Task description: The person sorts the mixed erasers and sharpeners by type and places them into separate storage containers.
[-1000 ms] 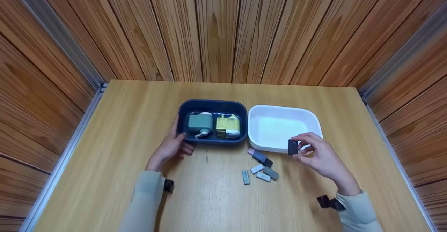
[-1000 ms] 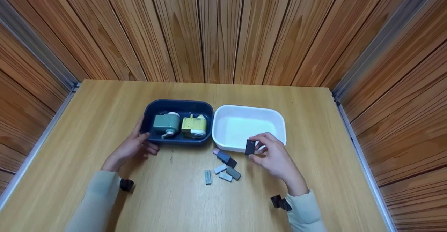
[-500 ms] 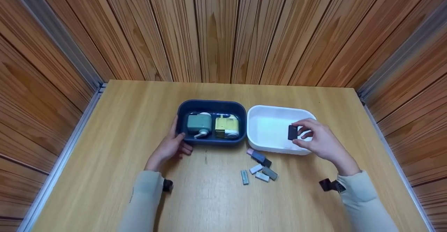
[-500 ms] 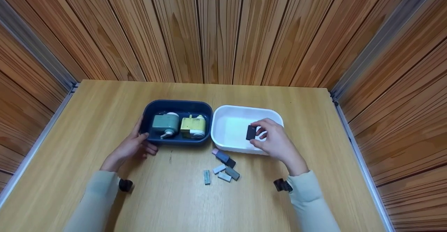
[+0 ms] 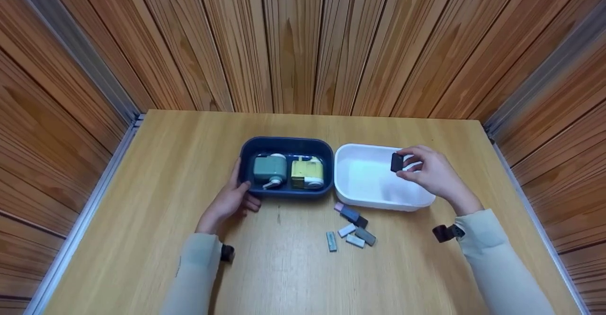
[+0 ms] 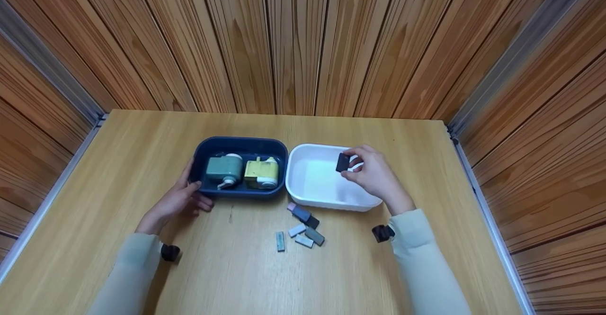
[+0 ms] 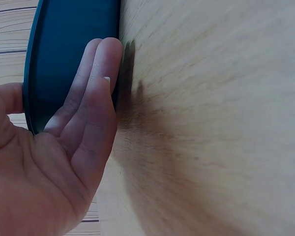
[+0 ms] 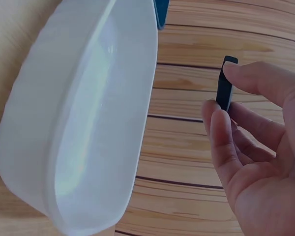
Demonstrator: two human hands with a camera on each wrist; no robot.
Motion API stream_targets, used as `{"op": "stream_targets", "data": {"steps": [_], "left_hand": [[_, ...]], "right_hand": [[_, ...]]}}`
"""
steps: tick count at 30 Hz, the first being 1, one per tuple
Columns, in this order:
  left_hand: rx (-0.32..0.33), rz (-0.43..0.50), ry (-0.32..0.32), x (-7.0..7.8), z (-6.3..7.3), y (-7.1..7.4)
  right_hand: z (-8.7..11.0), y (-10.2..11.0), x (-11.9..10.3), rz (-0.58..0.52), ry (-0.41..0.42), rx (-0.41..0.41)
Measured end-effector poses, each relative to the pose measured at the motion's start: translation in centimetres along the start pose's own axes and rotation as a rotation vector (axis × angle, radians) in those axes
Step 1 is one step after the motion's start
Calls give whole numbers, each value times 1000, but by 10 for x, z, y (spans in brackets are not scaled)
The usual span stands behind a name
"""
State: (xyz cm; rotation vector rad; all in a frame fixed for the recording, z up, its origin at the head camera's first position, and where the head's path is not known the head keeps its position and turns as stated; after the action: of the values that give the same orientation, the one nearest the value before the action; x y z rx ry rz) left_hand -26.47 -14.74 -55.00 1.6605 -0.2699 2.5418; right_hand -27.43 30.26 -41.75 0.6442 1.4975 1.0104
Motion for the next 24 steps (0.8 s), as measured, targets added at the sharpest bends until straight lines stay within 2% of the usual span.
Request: {"op": "stream_targets", "data": {"steps": [13,18,24], "left_hand": [[-1,4,-11,0,1,-1],[-10,-8,-38,1,0,-3],[-45,8,-22,6,4,-5]], "right_hand": [[-13,17,16,14,-56,-13],[-13,17,21,27,-65,-7],[-13,16,27,17,-83,-23]]}}
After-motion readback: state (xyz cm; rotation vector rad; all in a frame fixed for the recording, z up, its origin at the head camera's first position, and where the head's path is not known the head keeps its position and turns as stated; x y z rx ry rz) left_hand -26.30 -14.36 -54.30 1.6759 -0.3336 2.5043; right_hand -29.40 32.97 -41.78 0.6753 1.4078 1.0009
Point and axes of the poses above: each hand's wrist, its own z-axis away from the middle knuckle, its own y-axis out of the back of the hand, x = y × z, the point moved 8 cm from there along -z, towards the middle knuckle, and after that the axes turned 13 degrees about z, right-handed, at the moved point
